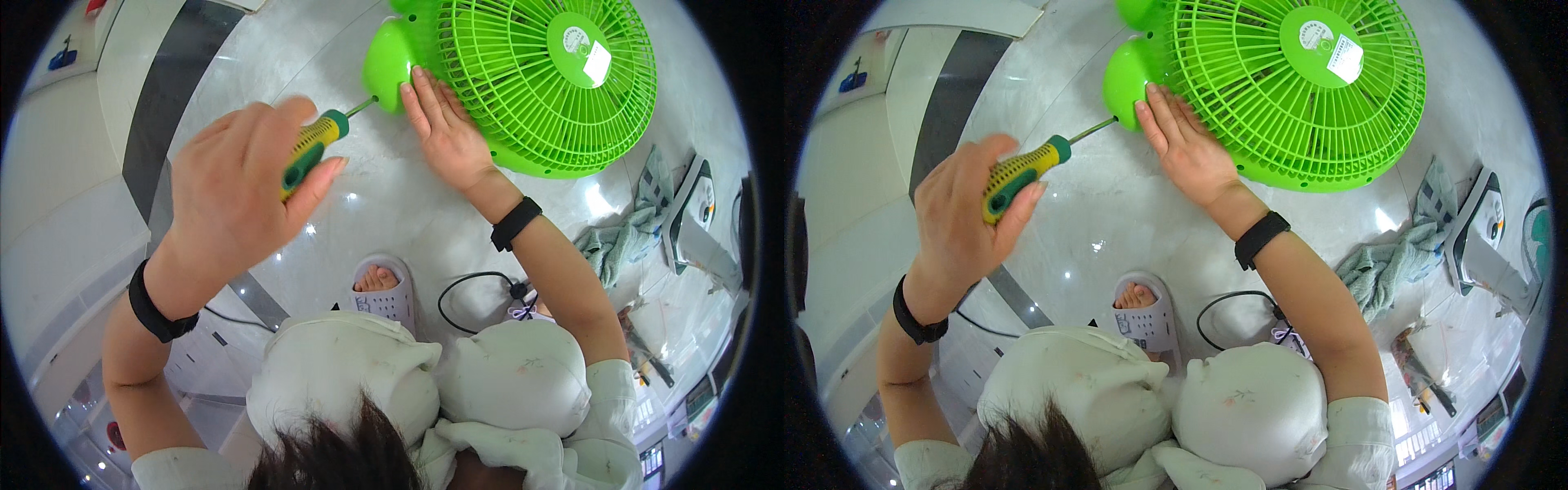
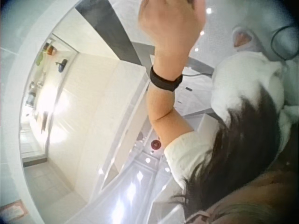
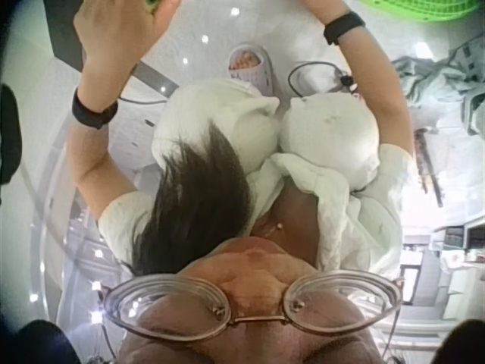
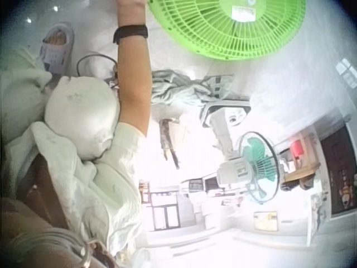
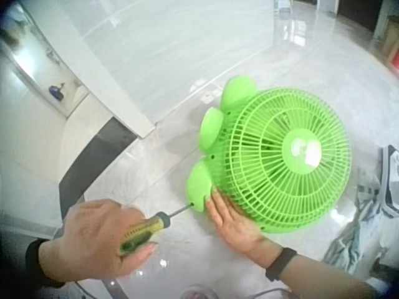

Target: The person uses a screwdriver to tighten screws on the base of a green turtle-shaped fan. They rotate the fan to access different screw holes and continue fastening the base components together.

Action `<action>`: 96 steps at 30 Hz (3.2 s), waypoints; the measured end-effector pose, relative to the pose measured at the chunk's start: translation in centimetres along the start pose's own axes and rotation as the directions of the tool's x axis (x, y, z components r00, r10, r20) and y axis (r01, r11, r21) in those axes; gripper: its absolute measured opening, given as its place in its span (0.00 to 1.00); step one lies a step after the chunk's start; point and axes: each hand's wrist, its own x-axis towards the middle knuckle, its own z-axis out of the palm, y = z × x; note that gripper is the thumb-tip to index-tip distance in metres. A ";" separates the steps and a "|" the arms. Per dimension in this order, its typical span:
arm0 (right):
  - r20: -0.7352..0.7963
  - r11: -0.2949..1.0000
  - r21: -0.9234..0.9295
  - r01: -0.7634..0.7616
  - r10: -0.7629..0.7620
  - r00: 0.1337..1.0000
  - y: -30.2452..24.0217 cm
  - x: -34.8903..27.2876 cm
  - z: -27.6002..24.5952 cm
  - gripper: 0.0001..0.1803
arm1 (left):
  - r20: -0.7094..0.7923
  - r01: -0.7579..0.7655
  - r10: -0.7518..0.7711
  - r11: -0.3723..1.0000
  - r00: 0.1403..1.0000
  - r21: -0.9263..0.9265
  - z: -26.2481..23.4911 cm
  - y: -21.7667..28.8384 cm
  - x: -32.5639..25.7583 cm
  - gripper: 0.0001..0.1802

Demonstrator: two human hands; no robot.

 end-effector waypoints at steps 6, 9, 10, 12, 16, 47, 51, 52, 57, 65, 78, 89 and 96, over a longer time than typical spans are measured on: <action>-0.033 0.998 0.070 0.001 0.001 0.999 0.0 0.1 0.1 0.35 | -0.159 -0.219 0.215 0.976 0.964 -0.012 1.3 -0.5 -0.4 0.22; -0.024 0.999 0.038 0.011 -0.010 1.000 0.1 -0.1 0.2 0.34 | -0.246 -0.124 0.123 0.992 0.961 0.008 2.3 -1.4 -0.9 0.21; -0.036 0.999 0.037 0.015 -0.014 0.999 0.1 -0.2 0.3 0.34 | -0.287 -0.014 0.009 1.000 0.958 -0.016 2.6 -1.5 -1.2 0.20; -0.047 0.999 0.042 0.027 -0.025 0.999 0.1 -0.3 0.4 0.34 | -0.328 0.113 -0.127 0.992 0.936 -0.061 2.9 -1.3 -1.6 0.17; -0.027 0.999 0.006 0.041 -0.041 0.999 0.1 -0.4 0.4 0.34 | -0.339 0.178 -0.206 0.978 0.918 -0.110 2.7 -0.2 -1.5 0.16; 0.175 0.697 0.707 -0.124 -0.002 0.985 -3.7 0.2 -9.6 0.46 | -0.510 0.088 -0.458 0.800 0.728 -0.594 9.8 3.0 -7.2 0.20; 0.108 0.557 0.831 -0.017 -0.132 0.985 -4.3 2.1 -10.9 0.35 | -0.499 -0.093 -0.340 0.748 0.798 -0.658 10.6 4.0 -4.9 0.20; 0.118 0.470 0.881 -0.055 -0.105 0.987 -4.2 2.3 -11.1 0.31 | -0.438 -0.109 -0.301 0.707 0.847 -0.699 11.0 3.8 -4.6 0.20; 0.262 0.396 0.830 -0.393 0.346 0.901 -2.6 1.1 -12.8 0.15 | 0.316 0.243 -0.817 -0.222 0.483 -0.944 15.9 -1.5 -1.8 0.21; 0.340 0.367 0.721 -0.588 0.552 0.761 1.1 0.5 -14.1 0.10 | 0.590 -0.026 -0.648 -0.683 0.482 -0.730 21.0 -0.9 2.7 0.26; 0.452 0.498 0.473 -0.727 0.571 0.686 3.3 -4.2 -10.9 0.14 | -0.112 0.404 -0.776 0.439 0.621 -0.803 20.3 -3.6 5.5 0.34; 0.403 0.472 0.595 -0.651 0.526 0.749 3.9 -6.0 -10.0 0.16 | 0.421 0.107 -0.518 -0.530 0.745 -0.841 20.3 -3.7 5.3 0.51; 0.361 0.301 0.716 -0.630 0.613 0.703 4.1 -6.3 -12.2 0.11 | 0.448 0.279 -0.601 -0.357 0.662 -0.891 16.4 -0.5 7.2 0.54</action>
